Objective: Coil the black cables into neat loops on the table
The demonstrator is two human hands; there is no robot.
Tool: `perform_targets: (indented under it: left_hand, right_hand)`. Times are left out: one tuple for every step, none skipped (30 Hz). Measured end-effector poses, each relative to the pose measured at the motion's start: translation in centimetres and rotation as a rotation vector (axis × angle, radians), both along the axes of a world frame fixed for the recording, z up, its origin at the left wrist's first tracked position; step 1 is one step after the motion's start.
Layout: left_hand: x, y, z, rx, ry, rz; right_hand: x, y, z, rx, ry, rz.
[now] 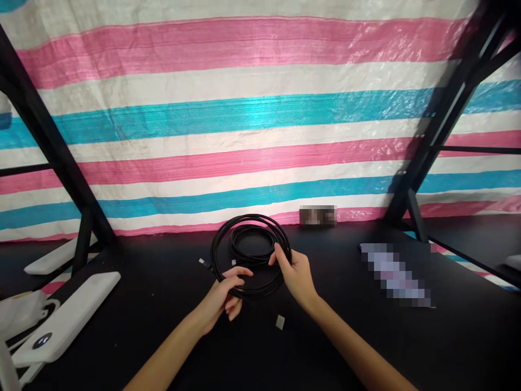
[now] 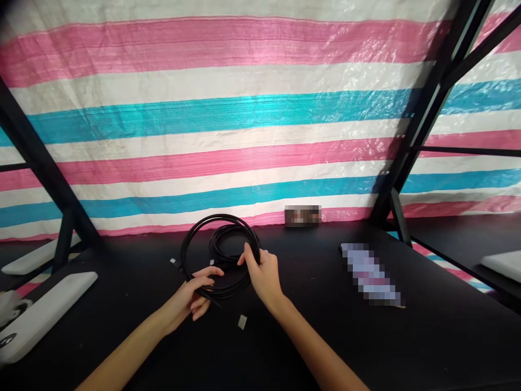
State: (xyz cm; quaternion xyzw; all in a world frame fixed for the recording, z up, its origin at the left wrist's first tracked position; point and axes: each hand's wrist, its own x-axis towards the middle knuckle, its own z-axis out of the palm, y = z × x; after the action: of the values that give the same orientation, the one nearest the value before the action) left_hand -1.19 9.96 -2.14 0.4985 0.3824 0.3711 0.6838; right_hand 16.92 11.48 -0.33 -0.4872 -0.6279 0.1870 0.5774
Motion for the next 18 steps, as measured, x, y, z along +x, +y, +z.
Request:
perform_targets:
  left_hand:
    - [0.0, 0.1, -0.1, 0.006, -0.002, 0.044]
    - [0.0, 0.2, -0.2, 0.013, -0.006, 0.098]
    - [0.0, 0.3, -0.2, 0.018, -0.013, 0.158]
    - [-0.1, 0.4, -0.1, 0.021, -0.023, 0.222]
    - [-0.1, 0.6, -0.1, 0.02, -0.038, 0.289]
    - [-0.2, 0.8, 0.0, 0.017, -0.055, 0.357]
    - [-0.3, 1.0, 0.1, 0.014, -0.073, 0.42]
    - [-0.4, 1.1, 0.2, 0.017, -0.088, 0.473]
    - [-0.4, 1.3, 0.3, 0.027, -0.098, 0.514]
    - [-0.4, 1.5, 0.3, 0.044, -0.101, 0.538]
    - [-0.4, 1.6, 0.3, 0.065, -0.101, 0.546]
    - [-0.4, 1.7, 0.3, 0.085, -0.101, 0.54]
    - [-0.3, 1.7, 0.3, 0.101, -0.107, 0.523]
    - [-0.3, 1.7, 0.3, 0.112, -0.118, 0.493]
    - [-0.2, 1.7, 0.4, 0.122, -0.135, 0.446]
    - [-0.2, 1.7, 0.5, 0.132, -0.152, 0.386]
    - [-0.1, 1.6, 0.7, 0.141, -0.165, 0.317]
    - [0.0, 1.6, 0.9, 0.147, -0.174, 0.241]
  right_hand:
    - [0.0, 0.0, 0.1, -0.003, 0.001, 0.002]
    - [-0.1, -0.1, 0.1, -0.023, 0.011, 0.018]
    - [-0.2, -0.1, 0.1, -0.061, 0.027, 0.05]
    - [-0.3, -0.1, 0.1, -0.109, 0.045, 0.096]
    - [-0.5, -0.2, 0.0, -0.163, 0.062, 0.149]
    - [-0.6, -0.2, -0.2, -0.214, 0.078, 0.199]
    - [-0.8, -0.1, -0.4, -0.256, 0.091, 0.243]
    - [-0.9, 0.0, -0.6, -0.295, 0.105, 0.274]
    - [-0.9, 0.1, -0.9, -0.332, 0.117, 0.302]
    - [-1.0, 0.2, -1.1, -0.369, 0.134, 0.323]
    - [-1.0, 0.4, -1.3, -0.398, 0.154, 0.337]
    - [-0.9, 0.6, -1.5, -0.421, 0.174, 0.349]
    - [-0.8, 0.8, -1.6, -0.436, 0.2, 0.355]
    - [-0.7, 1.1, -1.6, -0.445, 0.231, 0.354]
    - [-0.6, 1.3, -1.6, -0.449, 0.265, 0.348]
    - [-0.4, 1.5, -1.6, -0.451, 0.301, 0.334]
    - [-0.2, 1.7, -1.6, -0.449, 0.339, 0.309]
    - [0.0, 1.9, -1.5, -0.447, 0.372, 0.278]
